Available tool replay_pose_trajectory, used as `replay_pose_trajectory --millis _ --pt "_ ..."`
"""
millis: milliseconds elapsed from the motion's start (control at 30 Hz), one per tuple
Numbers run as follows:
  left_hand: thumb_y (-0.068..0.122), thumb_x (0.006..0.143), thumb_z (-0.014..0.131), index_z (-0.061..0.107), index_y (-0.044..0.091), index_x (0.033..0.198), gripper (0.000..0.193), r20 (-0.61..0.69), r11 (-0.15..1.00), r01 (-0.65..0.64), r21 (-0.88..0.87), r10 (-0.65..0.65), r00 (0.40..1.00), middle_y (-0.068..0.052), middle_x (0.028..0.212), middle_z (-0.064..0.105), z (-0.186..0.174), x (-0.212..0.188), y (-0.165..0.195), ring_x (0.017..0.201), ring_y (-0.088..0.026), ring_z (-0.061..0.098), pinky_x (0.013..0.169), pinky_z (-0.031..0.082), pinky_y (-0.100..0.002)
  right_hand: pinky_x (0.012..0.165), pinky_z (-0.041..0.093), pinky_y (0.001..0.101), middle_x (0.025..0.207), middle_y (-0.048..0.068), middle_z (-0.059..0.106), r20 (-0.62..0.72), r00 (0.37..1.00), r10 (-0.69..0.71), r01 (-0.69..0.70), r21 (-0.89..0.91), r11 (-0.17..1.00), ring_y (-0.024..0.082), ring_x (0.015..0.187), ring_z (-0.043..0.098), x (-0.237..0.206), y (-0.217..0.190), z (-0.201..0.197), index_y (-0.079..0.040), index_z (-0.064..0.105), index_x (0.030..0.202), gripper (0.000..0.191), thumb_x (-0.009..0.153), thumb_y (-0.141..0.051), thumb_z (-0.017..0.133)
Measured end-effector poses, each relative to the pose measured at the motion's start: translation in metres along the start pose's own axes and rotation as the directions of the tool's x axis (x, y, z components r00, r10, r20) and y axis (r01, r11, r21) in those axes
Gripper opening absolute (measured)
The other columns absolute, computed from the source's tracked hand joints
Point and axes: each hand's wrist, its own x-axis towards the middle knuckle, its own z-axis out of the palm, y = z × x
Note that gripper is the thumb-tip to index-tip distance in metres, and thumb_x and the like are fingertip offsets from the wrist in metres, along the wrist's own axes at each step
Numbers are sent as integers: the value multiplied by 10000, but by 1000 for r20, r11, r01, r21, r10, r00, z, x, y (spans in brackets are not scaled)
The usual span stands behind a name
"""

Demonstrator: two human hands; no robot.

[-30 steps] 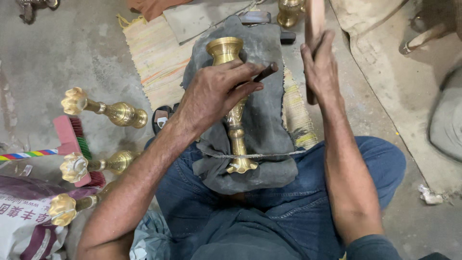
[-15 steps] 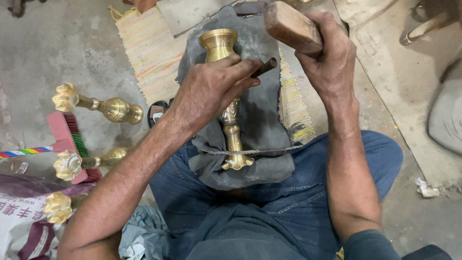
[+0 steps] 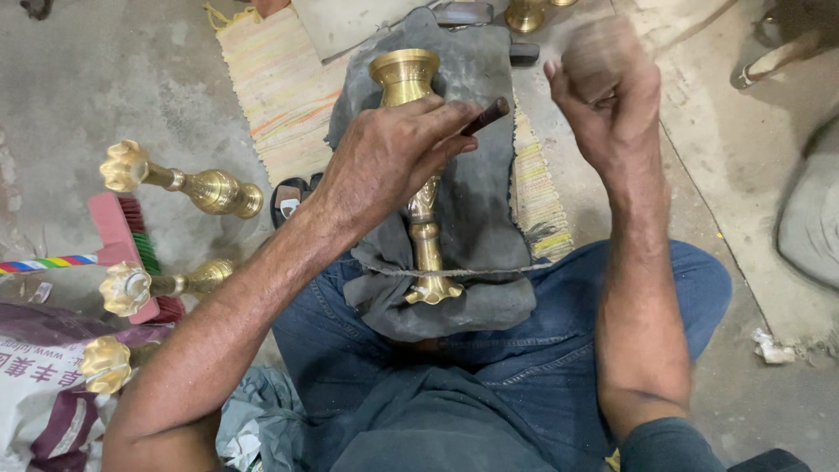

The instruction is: The person sits cross-legged on the floor with an engraved brass vase resting on a cloth pad on their lap. They hold a small punch against the vase surface and strike it with a wooden mallet, working around the vase and repositioning the punch to shape the decorated brass surface.

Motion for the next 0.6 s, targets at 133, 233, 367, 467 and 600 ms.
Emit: replay_pose_trajectory --millis 133,233,367,467,600 --pt "237 1018 733 661 61 1277 322 -7 1000 -6 2 6 1000 -78 967 696 -3 0 1 811 -228 721 716 605 -381 769 505 374 891 50 649 22 998 63 -64 27 998 223 804 646 2 -4 -1 -34 635 1037 236 902 -78 822" --pt "245 1022 737 658 68 1275 319 -23 1000 13 1 -13 1000 -76 938 689 -3 -2 2 803 -232 718 703 594 -386 854 487 416 933 70 651 91 993 -69 81 -133 988 255 887 650 1 -6 -2 -34 629 1066 240 944 -61 835" --pt "254 1029 732 652 80 1262 302 -10 999 29 -15 -29 1000 -61 911 684 -2 -2 2 784 -210 721 695 596 -377 866 469 482 954 113 634 153 961 -232 269 -308 912 321 930 628 -4 -6 -12 -14 619 1043 244 906 -5 821" --pt "253 1029 737 648 85 1284 318 -36 1000 2 2 -2 999 -65 943 688 -2 -3 1 805 -224 716 700 594 -381 839 466 514 952 128 611 143 958 -247 280 -311 908 350 922 605 -5 -5 -11 -1 603 1014 236 881 19 796" --pt "250 1037 730 647 76 1306 331 -6 1000 14 -2 -14 1000 -72 953 671 -2 -6 0 788 -199 708 687 597 -361 852 501 452 993 105 630 2 998 -57 57 -45 997 325 955 622 -3 -7 -6 -20 595 1096 203 945 17 724"
